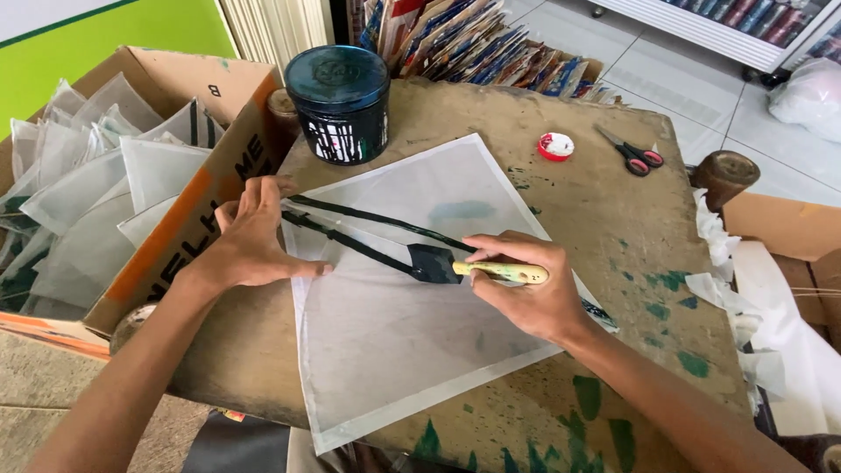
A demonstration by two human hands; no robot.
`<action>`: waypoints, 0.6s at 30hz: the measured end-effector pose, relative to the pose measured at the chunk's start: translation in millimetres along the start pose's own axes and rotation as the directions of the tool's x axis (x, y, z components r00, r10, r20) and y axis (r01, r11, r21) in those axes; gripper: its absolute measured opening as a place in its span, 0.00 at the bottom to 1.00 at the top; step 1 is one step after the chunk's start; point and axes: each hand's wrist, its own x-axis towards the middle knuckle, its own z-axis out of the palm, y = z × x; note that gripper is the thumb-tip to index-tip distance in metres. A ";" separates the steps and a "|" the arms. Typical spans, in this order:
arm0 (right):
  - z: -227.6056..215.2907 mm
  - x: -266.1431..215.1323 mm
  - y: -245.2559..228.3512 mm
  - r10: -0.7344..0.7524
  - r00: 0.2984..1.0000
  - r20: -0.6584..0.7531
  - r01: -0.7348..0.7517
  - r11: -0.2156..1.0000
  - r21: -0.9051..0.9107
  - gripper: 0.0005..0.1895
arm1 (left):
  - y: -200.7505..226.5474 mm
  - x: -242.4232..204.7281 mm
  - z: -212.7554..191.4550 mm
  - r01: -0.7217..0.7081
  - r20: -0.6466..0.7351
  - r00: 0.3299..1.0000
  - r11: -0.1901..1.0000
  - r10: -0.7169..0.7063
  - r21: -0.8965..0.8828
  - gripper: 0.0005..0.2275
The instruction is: Painting decorative lines on a kite sail and assembling the bamboo frame.
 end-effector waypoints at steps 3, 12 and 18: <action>-15.0 -4.9 1.1 -0.005 1.000 -0.003 0.005 1.000 -0.002 0.22 | -0.2 1.4 -1.1 -0.010 0.009 1.000 0.999 0.009 0.047 0.49; -36.5 -16.9 -2.0 0.026 0.999 0.037 -0.026 1.000 0.006 0.23 | 20.0 17.4 -1.6 -0.204 0.046 0.979 0.939 0.199 0.277 0.50; -35.3 -15.7 -0.2 0.004 0.999 0.045 -0.004 1.000 0.000 0.23 | 121.6 0.2 2.7 -0.523 0.155 0.808 0.813 0.568 -0.254 0.52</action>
